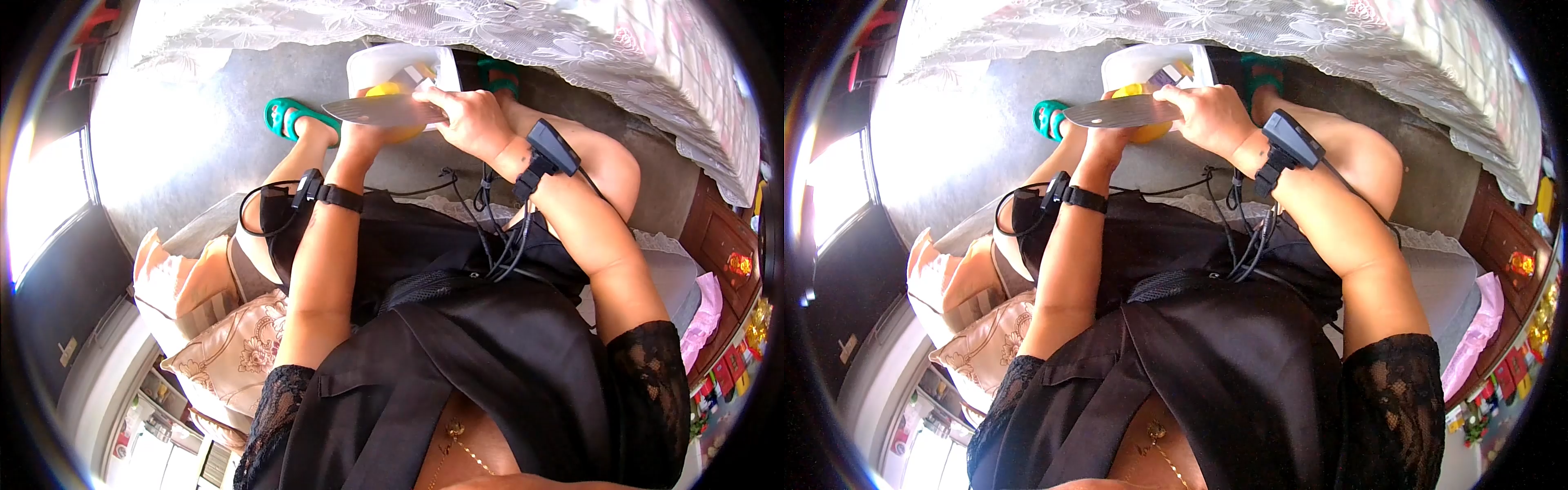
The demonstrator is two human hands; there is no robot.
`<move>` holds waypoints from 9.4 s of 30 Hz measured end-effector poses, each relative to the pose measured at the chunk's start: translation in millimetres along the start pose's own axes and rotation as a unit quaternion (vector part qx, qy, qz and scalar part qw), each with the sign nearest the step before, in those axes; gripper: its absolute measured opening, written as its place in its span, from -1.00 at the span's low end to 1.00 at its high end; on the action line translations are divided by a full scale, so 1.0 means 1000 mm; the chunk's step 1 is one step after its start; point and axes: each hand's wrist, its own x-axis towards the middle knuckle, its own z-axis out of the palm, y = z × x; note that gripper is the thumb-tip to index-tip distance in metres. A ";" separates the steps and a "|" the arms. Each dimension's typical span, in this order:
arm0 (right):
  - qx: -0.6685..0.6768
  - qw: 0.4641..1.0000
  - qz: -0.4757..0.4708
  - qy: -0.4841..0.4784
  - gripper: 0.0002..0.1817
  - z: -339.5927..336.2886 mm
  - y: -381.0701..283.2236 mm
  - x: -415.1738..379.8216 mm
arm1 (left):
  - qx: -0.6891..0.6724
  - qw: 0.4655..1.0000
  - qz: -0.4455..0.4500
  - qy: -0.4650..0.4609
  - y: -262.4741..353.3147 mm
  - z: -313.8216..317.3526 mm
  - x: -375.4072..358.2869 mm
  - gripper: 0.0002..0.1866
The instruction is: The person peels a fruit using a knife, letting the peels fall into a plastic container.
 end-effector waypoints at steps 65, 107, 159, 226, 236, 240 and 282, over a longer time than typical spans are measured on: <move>0.035 0.997 0.072 -0.015 -0.73 0.013 0.004 -0.002 | -0.214 0.969 -0.097 0.082 0.012 0.006 -0.008 -0.48; 0.057 0.977 0.203 -0.026 -0.75 0.018 0.014 -0.002 | -0.298 0.940 -0.124 0.113 0.019 0.008 -0.006 -0.35; 0.069 0.979 0.184 -0.048 -0.74 0.018 0.020 -0.002 | -0.234 0.970 -0.071 -0.015 0.027 -0.001 -0.012 -0.43; 0.073 0.984 0.152 -0.060 -0.74 0.022 0.020 -0.002 | -0.157 0.983 -0.097 0.001 0.029 0.004 -0.017 -0.35; 0.005 0.963 0.256 -0.083 -0.73 0.036 0.045 -0.014 | -0.157 0.981 -0.107 0.024 0.044 0.010 -0.021 -0.34; 0.033 0.973 0.225 -0.045 -0.74 0.017 0.012 0.003 | -0.161 0.975 -0.126 0.085 0.020 0.007 -0.016 -0.38; 0.067 0.985 0.152 -0.037 -0.76 0.043 0.027 -0.014 | -0.218 0.957 -0.168 0.089 0.002 0.010 -0.013 -0.40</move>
